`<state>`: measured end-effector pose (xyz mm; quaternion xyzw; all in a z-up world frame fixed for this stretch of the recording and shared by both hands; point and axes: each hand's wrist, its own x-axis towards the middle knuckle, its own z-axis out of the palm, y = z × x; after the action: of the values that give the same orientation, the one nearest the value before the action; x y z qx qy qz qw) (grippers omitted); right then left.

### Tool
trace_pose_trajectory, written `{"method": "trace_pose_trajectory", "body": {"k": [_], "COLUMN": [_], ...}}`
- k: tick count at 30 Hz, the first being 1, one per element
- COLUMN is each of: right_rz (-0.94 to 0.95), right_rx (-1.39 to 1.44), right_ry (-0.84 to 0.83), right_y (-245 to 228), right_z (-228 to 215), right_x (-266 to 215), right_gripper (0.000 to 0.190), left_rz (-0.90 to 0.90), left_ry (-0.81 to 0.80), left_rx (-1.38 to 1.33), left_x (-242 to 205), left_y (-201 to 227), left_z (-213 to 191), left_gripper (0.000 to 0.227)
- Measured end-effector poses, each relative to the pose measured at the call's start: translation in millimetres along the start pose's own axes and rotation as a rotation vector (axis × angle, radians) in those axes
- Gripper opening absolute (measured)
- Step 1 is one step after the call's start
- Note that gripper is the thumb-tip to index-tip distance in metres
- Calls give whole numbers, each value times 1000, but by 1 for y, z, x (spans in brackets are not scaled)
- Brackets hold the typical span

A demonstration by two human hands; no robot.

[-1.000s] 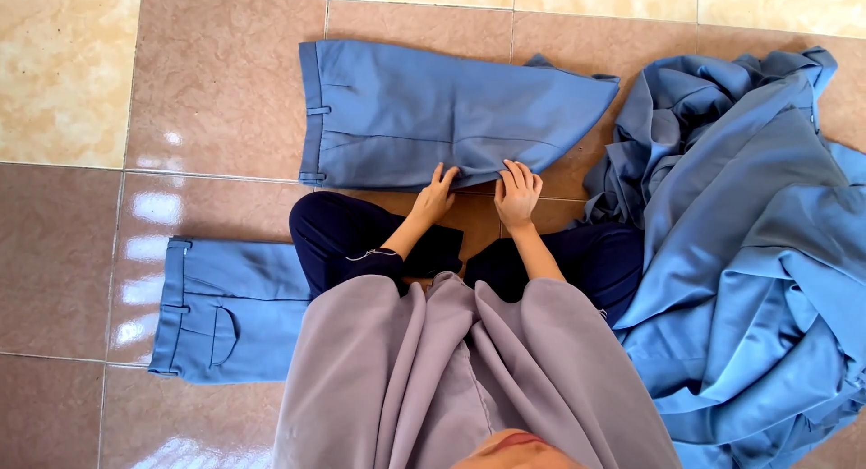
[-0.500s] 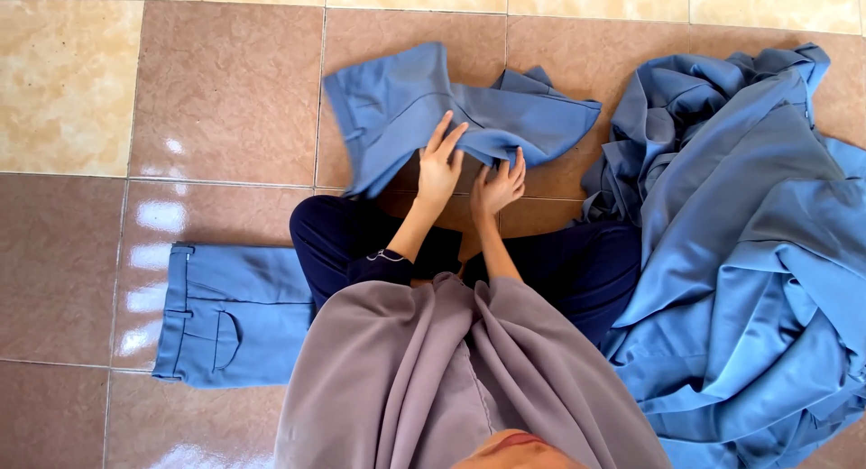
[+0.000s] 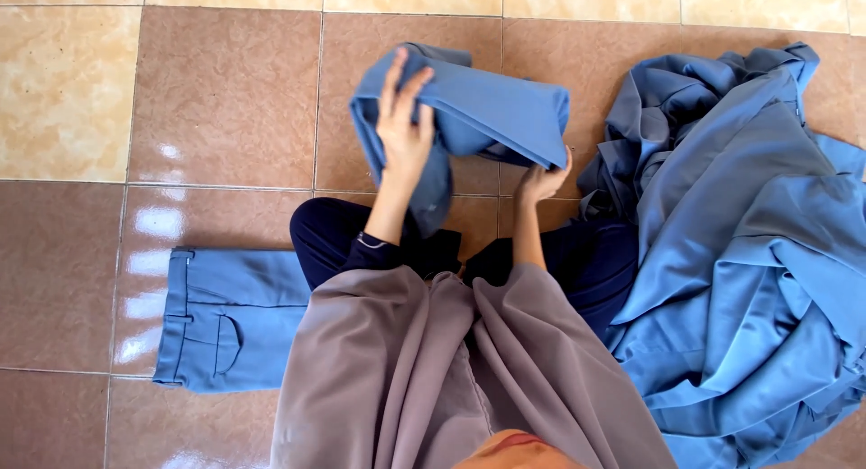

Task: Folding blue trousers into neat rectangles while sitting on the floor.

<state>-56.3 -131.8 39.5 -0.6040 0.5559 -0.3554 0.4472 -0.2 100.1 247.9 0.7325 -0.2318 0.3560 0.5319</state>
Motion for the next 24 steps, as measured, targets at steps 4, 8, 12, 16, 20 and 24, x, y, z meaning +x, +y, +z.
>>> {"method": "trace_pose_trajectory", "body": {"k": [4, 8, 12, 16, 20, 24], "right_rz": [-247, -590, -720, -645, -614, -1016], "right_rx": [-218, -440, -611, -707, -320, 58], "right_ry": [-144, -236, -367, -467, -536, -226], "right_y": [3, -20, -50, -53, -38, -122], "right_z": [-31, -55, -73, -64, -25, -31], "right_x": [42, 53, 51, 81, 145, 139], "right_gripper": [43, 18, 23, 30, 22, 33], "left_rz": [-46, -197, -557, -960, -722, -290], "left_ry": [45, 104, 5, -62, -95, 59], "left_rx": [90, 230, 328, 114, 345, 482], "left_x": [20, 18, -8, -26, -21, 27], "left_y": [-20, -47, -101, -137, -203, -254], "left_z": [-31, -68, -99, -113, -108, -108], "left_gripper": [46, 31, 47, 62, 61, 105]}}
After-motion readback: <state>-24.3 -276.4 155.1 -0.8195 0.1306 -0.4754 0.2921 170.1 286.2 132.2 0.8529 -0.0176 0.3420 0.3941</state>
